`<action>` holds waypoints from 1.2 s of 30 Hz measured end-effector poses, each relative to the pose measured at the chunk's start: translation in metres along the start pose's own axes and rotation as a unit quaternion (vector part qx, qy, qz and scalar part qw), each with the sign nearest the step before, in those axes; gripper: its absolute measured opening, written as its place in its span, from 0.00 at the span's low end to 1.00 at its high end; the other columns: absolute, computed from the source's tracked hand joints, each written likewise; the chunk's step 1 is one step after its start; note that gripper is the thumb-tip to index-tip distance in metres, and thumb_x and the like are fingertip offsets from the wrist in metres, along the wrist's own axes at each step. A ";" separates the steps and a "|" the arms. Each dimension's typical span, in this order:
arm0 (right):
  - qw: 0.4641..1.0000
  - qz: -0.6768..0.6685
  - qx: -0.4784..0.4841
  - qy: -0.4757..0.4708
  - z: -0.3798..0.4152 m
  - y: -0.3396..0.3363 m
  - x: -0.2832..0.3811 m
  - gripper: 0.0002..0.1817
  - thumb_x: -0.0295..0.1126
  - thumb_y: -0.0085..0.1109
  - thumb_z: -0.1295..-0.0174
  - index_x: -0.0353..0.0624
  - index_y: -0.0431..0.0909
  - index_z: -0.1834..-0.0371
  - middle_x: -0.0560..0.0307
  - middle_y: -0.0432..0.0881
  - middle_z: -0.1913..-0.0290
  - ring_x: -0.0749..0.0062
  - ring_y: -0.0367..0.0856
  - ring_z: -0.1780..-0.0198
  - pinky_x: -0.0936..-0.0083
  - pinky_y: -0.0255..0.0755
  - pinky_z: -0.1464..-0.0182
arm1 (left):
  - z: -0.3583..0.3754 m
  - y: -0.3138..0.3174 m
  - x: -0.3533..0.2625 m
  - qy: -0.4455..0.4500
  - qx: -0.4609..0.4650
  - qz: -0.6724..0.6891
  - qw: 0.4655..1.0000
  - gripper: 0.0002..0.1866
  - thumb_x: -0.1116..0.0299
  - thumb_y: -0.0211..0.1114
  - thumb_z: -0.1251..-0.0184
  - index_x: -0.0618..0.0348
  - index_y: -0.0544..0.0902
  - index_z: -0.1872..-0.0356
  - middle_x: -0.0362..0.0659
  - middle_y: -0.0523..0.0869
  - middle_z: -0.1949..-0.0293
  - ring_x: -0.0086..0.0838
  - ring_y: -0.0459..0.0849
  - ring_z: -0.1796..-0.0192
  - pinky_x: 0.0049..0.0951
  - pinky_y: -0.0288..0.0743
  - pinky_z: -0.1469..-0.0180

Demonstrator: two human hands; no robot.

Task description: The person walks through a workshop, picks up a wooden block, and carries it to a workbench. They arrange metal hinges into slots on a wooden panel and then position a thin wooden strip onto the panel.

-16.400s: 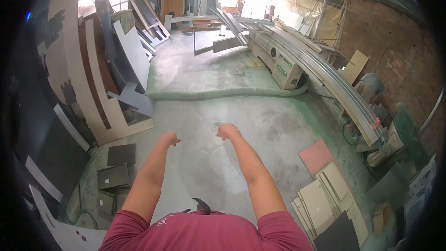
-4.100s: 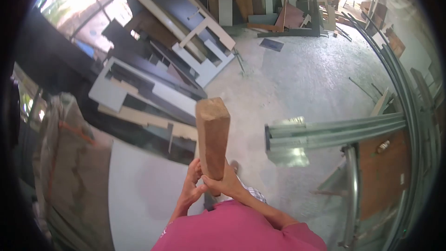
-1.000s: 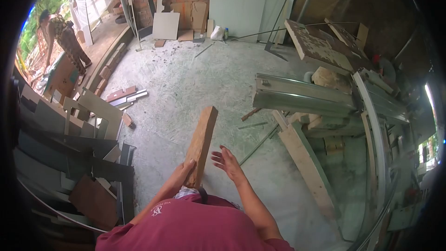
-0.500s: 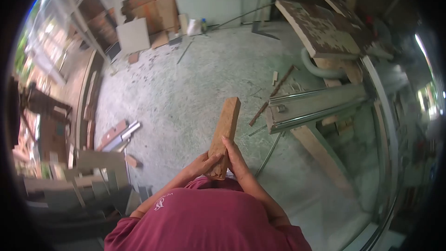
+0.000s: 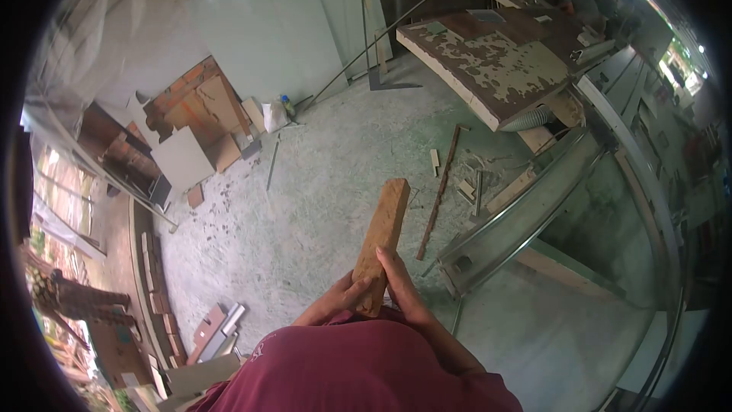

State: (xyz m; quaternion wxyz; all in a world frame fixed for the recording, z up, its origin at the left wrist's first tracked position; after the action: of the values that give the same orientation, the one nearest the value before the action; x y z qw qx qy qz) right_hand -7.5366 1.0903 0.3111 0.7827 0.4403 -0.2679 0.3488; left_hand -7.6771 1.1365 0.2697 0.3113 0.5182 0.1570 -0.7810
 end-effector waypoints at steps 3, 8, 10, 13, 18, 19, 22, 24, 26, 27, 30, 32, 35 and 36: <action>1.000 -0.012 0.009 -0.023 -0.063 -0.004 0.028 0.36 0.54 0.49 0.33 0.37 0.56 0.33 0.51 0.66 0.43 0.70 0.67 0.42 0.73 0.62 0.41 | -0.048 -0.032 -0.035 -0.034 -0.001 -0.034 0.999 0.39 0.43 0.55 0.31 0.72 0.63 0.36 0.58 0.77 0.45 0.40 0.77 0.41 0.32 0.70 0.40; 0.998 -0.012 -0.015 -0.060 -0.134 -0.001 0.079 0.37 0.55 0.51 0.35 0.33 0.59 0.35 0.48 0.68 0.44 0.67 0.70 0.44 0.71 0.66 0.42 | -0.116 -0.072 -0.084 -0.060 0.028 -0.080 0.995 0.37 0.43 0.52 0.30 0.70 0.64 0.36 0.58 0.79 0.48 0.39 0.79 0.45 0.33 0.71 0.43; 0.997 -0.007 -0.034 -0.069 -0.160 -0.003 0.090 0.38 0.55 0.51 0.35 0.32 0.59 0.36 0.48 0.68 0.44 0.67 0.70 0.43 0.71 0.66 0.42 | -0.140 -0.082 -0.102 -0.050 0.039 -0.075 0.995 0.38 0.42 0.52 0.30 0.70 0.64 0.36 0.59 0.79 0.48 0.39 0.80 0.46 0.32 0.72 0.44; 0.994 -0.002 -0.063 -0.085 -0.203 -0.013 0.100 0.39 0.56 0.49 0.34 0.30 0.59 0.36 0.47 0.69 0.44 0.67 0.71 0.44 0.72 0.66 0.42 | -0.179 -0.100 -0.124 -0.041 0.058 -0.075 0.995 0.39 0.41 0.53 0.32 0.71 0.65 0.37 0.59 0.79 0.49 0.39 0.80 0.47 0.31 0.74 0.46; 0.983 -0.045 -0.110 -0.139 -0.265 -0.001 0.124 0.31 0.53 0.46 0.31 0.35 0.65 0.40 0.49 0.76 0.50 0.67 0.77 0.48 0.70 0.71 0.45 | -0.246 -0.149 -0.156 -0.041 0.116 -0.084 0.989 0.39 0.41 0.53 0.32 0.72 0.66 0.38 0.60 0.79 0.49 0.39 0.81 0.47 0.30 0.77 0.50; 0.981 -0.056 -0.118 -0.145 -0.276 0.004 0.128 0.31 0.53 0.46 0.31 0.35 0.66 0.41 0.49 0.76 0.50 0.67 0.77 0.49 0.70 0.71 0.45 | -0.254 -0.160 -0.170 -0.058 0.137 -0.101 0.984 0.39 0.41 0.53 0.32 0.72 0.65 0.37 0.59 0.79 0.49 0.40 0.81 0.47 0.31 0.76 0.49; 0.973 -0.079 -0.151 -0.156 -0.303 0.012 0.138 0.35 0.56 0.46 0.32 0.31 0.66 0.41 0.48 0.74 0.49 0.68 0.74 0.47 0.73 0.68 0.45 | -0.280 -0.182 -0.186 -0.070 0.180 -0.117 0.974 0.38 0.43 0.53 0.32 0.72 0.65 0.37 0.59 0.79 0.48 0.40 0.81 0.46 0.32 0.74 0.46; 0.969 -0.085 -0.161 -0.166 -0.321 0.018 0.143 0.34 0.56 0.46 0.32 0.31 0.66 0.41 0.48 0.74 0.49 0.68 0.74 0.47 0.73 0.68 0.46 | -0.298 -0.197 -0.186 -0.067 0.202 -0.114 0.971 0.38 0.43 0.53 0.31 0.72 0.65 0.37 0.58 0.79 0.48 0.40 0.80 0.46 0.32 0.73 0.44; 0.966 -0.089 -0.172 -0.173 -0.337 0.024 0.144 0.34 0.55 0.47 0.33 0.31 0.66 0.41 0.48 0.74 0.49 0.68 0.74 0.47 0.73 0.68 0.46 | -0.315 -0.212 -0.183 -0.027 0.213 -0.086 0.973 0.37 0.45 0.52 0.31 0.72 0.66 0.37 0.58 0.79 0.47 0.40 0.78 0.43 0.33 0.70 0.40; 0.964 -0.082 -0.175 -0.185 -0.345 0.027 0.144 0.32 0.55 0.45 0.31 0.33 0.67 0.42 0.49 0.75 0.49 0.67 0.75 0.48 0.72 0.69 0.45 | -0.319 -0.219 -0.188 -0.029 0.218 -0.088 0.972 0.37 0.45 0.52 0.31 0.72 0.66 0.37 0.58 0.79 0.47 0.40 0.78 0.43 0.33 0.70 0.40; 0.958 -0.093 -0.193 -0.189 -0.366 0.036 0.141 0.29 0.54 0.43 0.30 0.35 0.69 0.44 0.49 0.76 0.50 0.66 0.76 0.49 0.71 0.70 0.46 | -0.330 -0.237 -0.199 -0.045 0.244 -0.097 0.964 0.36 0.46 0.52 0.30 0.72 0.66 0.37 0.57 0.78 0.46 0.40 0.77 0.42 0.33 0.68 0.39; 0.954 -0.112 -0.208 -0.182 -0.381 0.042 0.137 0.29 0.54 0.43 0.31 0.35 0.69 0.45 0.49 0.76 0.51 0.67 0.76 0.49 0.71 0.71 0.46 | -0.339 -0.252 -0.195 -0.049 0.242 -0.097 0.964 0.36 0.46 0.51 0.30 0.72 0.66 0.37 0.57 0.78 0.46 0.39 0.77 0.42 0.33 0.69 0.40; 0.952 -0.125 -0.214 -0.178 -0.388 0.047 0.130 0.30 0.55 0.44 0.31 0.36 0.69 0.45 0.50 0.76 0.52 0.67 0.76 0.50 0.71 0.71 0.47 | -0.341 -0.263 -0.188 -0.069 0.250 -0.107 0.960 0.35 0.46 0.51 0.30 0.72 0.66 0.38 0.56 0.79 0.47 0.38 0.78 0.43 0.32 0.69 0.41; 0.955 -0.113 -0.209 -0.177 -0.390 0.052 0.135 0.30 0.55 0.45 0.31 0.36 0.69 0.45 0.50 0.76 0.52 0.67 0.76 0.51 0.71 0.71 0.47 | -0.343 -0.268 -0.189 -0.069 0.253 -0.106 0.959 0.35 0.46 0.51 0.30 0.72 0.66 0.38 0.56 0.79 0.47 0.38 0.78 0.43 0.32 0.69 0.41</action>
State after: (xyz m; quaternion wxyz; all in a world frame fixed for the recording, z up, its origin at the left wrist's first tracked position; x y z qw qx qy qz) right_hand -7.4512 1.4926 0.2525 0.8317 0.3492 -0.4171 0.1112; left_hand -7.5560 1.5951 0.2789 0.0957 0.5050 -0.0137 -0.8577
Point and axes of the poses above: each hand's wrist, its own z-axis away from the middle knuckle, its own y-axis out of the palm, x = y × z, the point moved 2 cm from there along -z, towards the middle knuckle
